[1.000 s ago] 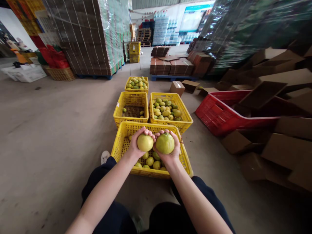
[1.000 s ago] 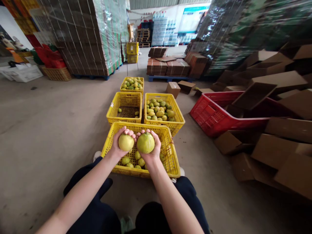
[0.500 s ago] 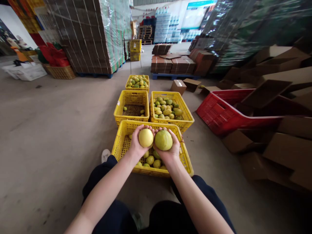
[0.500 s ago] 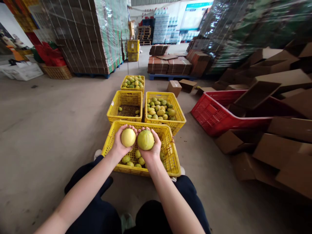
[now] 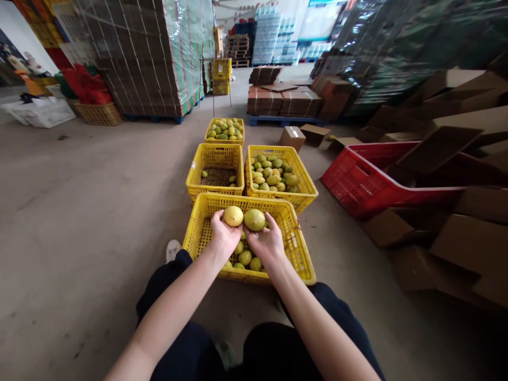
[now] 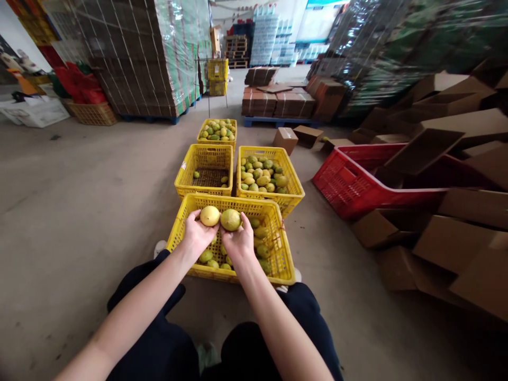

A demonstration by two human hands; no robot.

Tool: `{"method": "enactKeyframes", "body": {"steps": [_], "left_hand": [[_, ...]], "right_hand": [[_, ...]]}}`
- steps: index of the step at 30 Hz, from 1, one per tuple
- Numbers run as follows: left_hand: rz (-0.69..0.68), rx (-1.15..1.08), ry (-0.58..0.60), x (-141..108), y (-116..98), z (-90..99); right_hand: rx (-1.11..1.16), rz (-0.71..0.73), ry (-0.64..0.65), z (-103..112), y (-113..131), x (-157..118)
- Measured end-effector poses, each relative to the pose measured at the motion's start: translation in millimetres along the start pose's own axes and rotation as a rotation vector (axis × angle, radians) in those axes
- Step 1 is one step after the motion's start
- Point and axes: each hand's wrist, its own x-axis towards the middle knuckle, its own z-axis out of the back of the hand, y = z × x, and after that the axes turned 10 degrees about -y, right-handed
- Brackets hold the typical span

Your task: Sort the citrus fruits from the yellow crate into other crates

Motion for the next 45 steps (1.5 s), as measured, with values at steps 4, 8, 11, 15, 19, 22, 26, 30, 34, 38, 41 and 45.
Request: {"method": "enactKeyframes", "body": {"steps": [4,8,11,15,19,22,26,30,34,38,41,45], "left_hand": [[-0.013,-0.011,-0.004,3.9,0.0,0.1],[-0.006,-0.001,0.016,5.2,-1.2,0.1],[-0.005,0.012,0.014,5.5,-1.2,-0.1],[0.019,0.028,0.013,5.3,-1.4,0.4],[0.082,0.038,0.038,5.1,-3.9,1.7],[0.118,0.036,0.064,6.0,-5.4,2.2],[0.155,0.058,0.092,8.5,-5.7,2.4],[0.186,0.072,0.091,8.8,-7.0,1.9],[0.241,0.04,0.092,5.0,-11.5,-0.5],[0.237,0.022,0.109,0.8,-15.2,-2.9],[0.188,0.047,0.155,-1.2,-15.6,-3.0],[-0.012,0.094,0.232,-2.4,-14.4,-0.6]], "right_hand": [[-0.011,-0.02,-0.013,2.4,-0.3,3.6],[-0.029,-0.031,0.022,4.8,0.9,7.4],[-0.023,-0.024,0.02,5.6,1.2,8.2],[0.002,-0.026,-0.03,3.2,2.6,3.8],[0.007,-0.042,-0.03,0.8,6.7,-0.5],[0.013,-0.036,-0.012,0.6,9.5,-1.5],[0.039,-0.048,0.023,0.9,11.4,-2.7],[0.058,-0.09,0.031,0.8,12.4,-3.9],[0.062,-0.099,-0.002,-0.3,13.1,-5.3],[0.047,-0.101,-0.014,-3.4,14.7,-8.6],[-0.001,-0.084,0.001,-6.3,17.6,-11.3],[-0.053,-0.008,0.041,-8.8,21.3,-13.0]]}}
